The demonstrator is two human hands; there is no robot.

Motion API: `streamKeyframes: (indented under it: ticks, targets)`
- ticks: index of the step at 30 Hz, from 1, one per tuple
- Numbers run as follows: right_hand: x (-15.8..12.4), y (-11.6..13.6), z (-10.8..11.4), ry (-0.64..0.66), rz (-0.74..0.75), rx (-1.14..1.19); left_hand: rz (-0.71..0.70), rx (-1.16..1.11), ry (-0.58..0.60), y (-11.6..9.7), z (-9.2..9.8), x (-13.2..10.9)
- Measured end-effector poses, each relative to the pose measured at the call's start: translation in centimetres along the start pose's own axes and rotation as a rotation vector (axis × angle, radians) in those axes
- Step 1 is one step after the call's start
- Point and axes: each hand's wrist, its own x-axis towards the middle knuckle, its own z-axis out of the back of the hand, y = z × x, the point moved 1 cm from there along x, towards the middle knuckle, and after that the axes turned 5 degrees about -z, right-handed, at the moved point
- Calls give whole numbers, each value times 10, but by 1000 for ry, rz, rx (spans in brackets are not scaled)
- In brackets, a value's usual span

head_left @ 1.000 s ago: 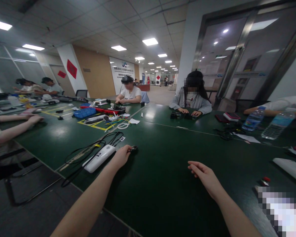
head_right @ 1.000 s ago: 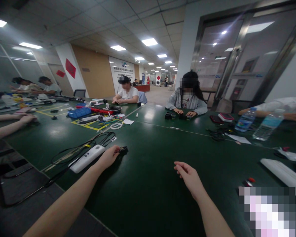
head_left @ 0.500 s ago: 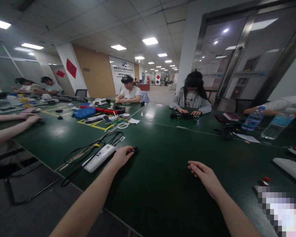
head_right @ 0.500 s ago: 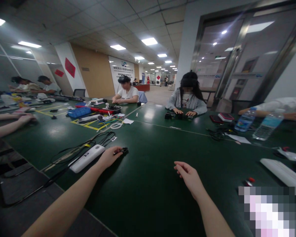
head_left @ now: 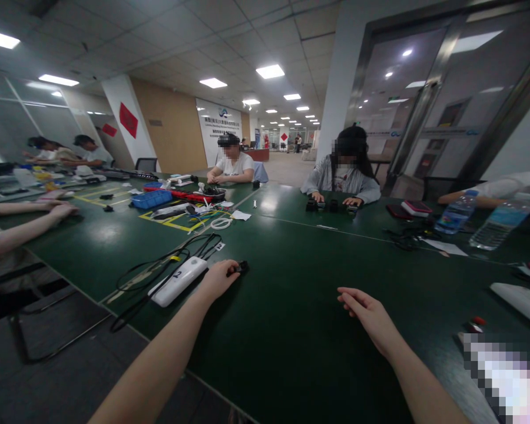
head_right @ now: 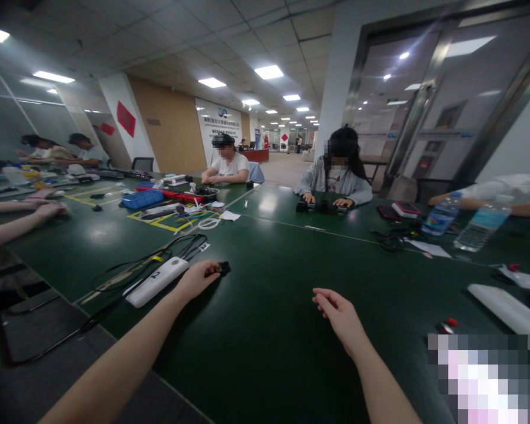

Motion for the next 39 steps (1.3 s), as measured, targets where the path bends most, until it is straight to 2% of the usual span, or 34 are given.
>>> streamKeyframes:
  ticks: [7, 20, 28, 35, 39]
  targets:
    - [3, -3, -1, -17, 7, 6, 93, -74, -4, 3, -1, -2]
    - [2, -1, -1, -16, -1, 16, -36, 23, 29, 0, 3, 0]
    - [0, 0, -1, -6, 3, 8, 22, 52, 29, -5, 4, 0]
    - [2, -3, 0, 12, 27, 17, 175, 54, 14, -2, -1, 2]
    - [7, -9, -1, 15, 51, 9, 144, 127, -10, 4, -3, 4]
